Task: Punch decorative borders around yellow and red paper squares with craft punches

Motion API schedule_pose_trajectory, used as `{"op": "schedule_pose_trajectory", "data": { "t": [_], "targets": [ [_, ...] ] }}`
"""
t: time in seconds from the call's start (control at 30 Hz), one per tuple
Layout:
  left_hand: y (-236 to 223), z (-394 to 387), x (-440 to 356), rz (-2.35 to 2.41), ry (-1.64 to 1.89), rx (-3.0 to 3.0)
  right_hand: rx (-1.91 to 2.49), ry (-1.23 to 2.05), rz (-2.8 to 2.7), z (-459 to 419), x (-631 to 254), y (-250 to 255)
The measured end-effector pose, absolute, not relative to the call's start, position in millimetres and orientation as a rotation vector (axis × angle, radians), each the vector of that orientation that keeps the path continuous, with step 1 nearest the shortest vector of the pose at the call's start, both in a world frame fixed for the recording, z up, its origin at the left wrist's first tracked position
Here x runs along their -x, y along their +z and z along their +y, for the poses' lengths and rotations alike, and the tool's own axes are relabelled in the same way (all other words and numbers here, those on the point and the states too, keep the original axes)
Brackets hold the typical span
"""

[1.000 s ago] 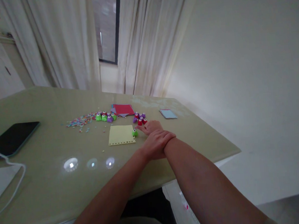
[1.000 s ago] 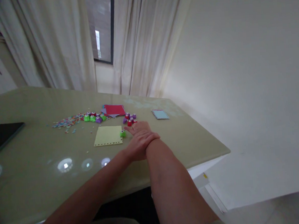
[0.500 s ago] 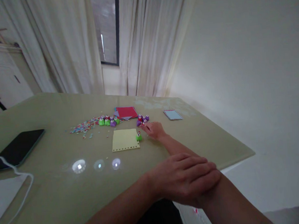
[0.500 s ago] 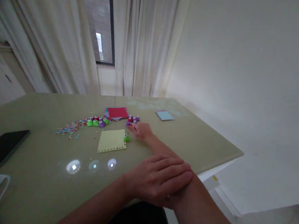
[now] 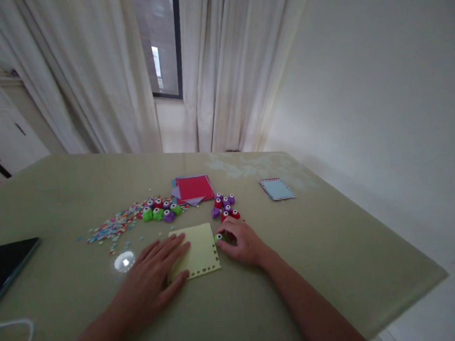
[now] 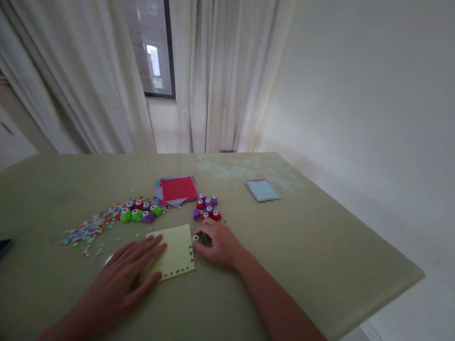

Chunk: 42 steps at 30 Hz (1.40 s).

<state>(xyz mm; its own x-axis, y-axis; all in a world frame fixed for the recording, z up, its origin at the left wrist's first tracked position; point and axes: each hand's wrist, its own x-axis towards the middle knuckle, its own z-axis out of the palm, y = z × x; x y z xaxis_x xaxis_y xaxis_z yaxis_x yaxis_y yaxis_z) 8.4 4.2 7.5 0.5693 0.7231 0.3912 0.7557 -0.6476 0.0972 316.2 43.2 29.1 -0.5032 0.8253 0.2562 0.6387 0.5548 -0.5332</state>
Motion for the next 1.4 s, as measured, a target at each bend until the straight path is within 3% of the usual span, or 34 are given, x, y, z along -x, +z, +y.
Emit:
{"op": "schedule_pose_trajectory", "data": {
  "t": [0.4, 0.67, 1.1, 1.4],
  "targets": [
    [8, -14, -6, -1.245, -0.559, 2.680, 1.333, 0.617, -1.920, 37, -320, 20],
    [7, -14, -6, -1.228, -0.566, 2.703, 1.272, 0.493, -2.220, 16, -309, 25],
    [20, -23, -8, -1.288, -0.527, 2.736, 1.295, 0.446, -2.120, 14, -310, 24],
    [16, -19, -4, -1.799, -0.939, 2.835, 1.338, 0.670, -1.830, 7, -305, 39]
  ]
}}
